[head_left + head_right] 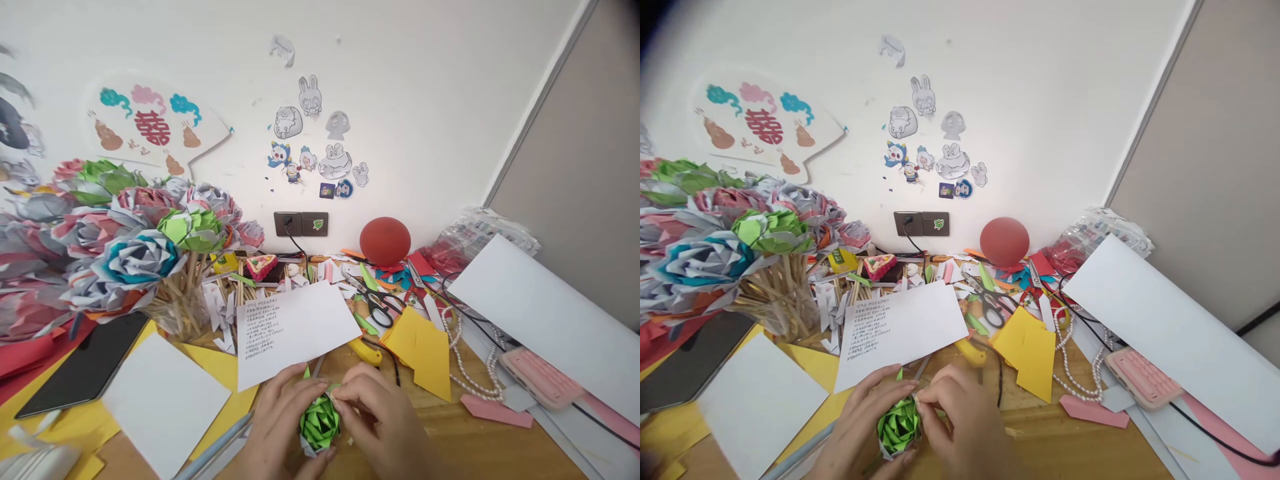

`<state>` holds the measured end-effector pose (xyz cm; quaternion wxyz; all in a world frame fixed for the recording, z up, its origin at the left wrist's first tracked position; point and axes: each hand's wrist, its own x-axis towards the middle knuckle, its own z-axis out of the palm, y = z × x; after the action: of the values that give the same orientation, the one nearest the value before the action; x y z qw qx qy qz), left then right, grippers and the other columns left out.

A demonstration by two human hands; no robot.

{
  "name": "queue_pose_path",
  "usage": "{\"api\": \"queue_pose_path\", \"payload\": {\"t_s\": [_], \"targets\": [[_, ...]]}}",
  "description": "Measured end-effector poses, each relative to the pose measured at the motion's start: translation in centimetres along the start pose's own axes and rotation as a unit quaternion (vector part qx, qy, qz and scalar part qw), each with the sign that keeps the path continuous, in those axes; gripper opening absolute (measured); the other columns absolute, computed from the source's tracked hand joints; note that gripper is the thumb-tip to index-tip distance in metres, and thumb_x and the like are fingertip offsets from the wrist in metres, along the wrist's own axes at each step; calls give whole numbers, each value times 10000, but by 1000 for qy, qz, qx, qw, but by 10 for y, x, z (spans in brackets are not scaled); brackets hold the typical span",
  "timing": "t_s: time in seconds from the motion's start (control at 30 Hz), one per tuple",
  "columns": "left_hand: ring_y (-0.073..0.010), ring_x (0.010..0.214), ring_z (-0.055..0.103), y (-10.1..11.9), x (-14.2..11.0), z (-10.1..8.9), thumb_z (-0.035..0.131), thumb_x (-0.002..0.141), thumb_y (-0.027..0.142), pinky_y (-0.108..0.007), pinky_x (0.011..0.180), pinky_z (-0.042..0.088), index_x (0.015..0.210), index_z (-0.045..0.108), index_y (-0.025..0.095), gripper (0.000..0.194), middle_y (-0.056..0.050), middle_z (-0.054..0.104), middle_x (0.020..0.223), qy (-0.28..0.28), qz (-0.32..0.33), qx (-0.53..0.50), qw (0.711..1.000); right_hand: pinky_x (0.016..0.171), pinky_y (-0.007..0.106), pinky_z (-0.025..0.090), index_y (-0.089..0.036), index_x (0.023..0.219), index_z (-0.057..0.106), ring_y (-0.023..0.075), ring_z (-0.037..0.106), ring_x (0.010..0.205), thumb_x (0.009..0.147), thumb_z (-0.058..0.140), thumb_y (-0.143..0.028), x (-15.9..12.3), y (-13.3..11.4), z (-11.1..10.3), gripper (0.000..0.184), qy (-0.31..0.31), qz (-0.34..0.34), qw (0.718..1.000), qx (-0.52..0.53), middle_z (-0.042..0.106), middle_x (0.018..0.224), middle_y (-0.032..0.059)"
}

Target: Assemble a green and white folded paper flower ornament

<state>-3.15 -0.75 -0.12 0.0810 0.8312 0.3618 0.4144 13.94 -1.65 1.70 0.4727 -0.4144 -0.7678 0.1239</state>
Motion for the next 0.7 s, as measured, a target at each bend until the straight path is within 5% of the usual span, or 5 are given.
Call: {"api": "queue_pose_path", "payload": {"t_s": [0.2,0.4,0.7], "targets": [[-279,1119,475,1,-3,2,607,755,271,-409,908,430,1140,500,258,400,-81,632,1069,7,2,-22,1000,521,197,409,-176,800,551,123,557,599,860,375,-135,-5,3,1,190,-4,-57,993,-101,581,652,14],[-282,1132,458,-4,-4,4,600,757,265,-421,912,417,1139,499,245,395,-80,644,1049,16,38,1,999,499,226,382,-132,926,566,133,558,557,905,268,-104,-7,7,-3,301,-11,-199,948,-249,629,676,49],[-278,1144,448,-10,-4,2,621,723,219,-417,921,418,1179,462,210,483,-92,633,1078,-18,91,35,995,504,196,383,-184,734,524,110,537,542,935,274,-193,-3,8,-7,321,-71,-126,977,-159,570,607,2]]}}
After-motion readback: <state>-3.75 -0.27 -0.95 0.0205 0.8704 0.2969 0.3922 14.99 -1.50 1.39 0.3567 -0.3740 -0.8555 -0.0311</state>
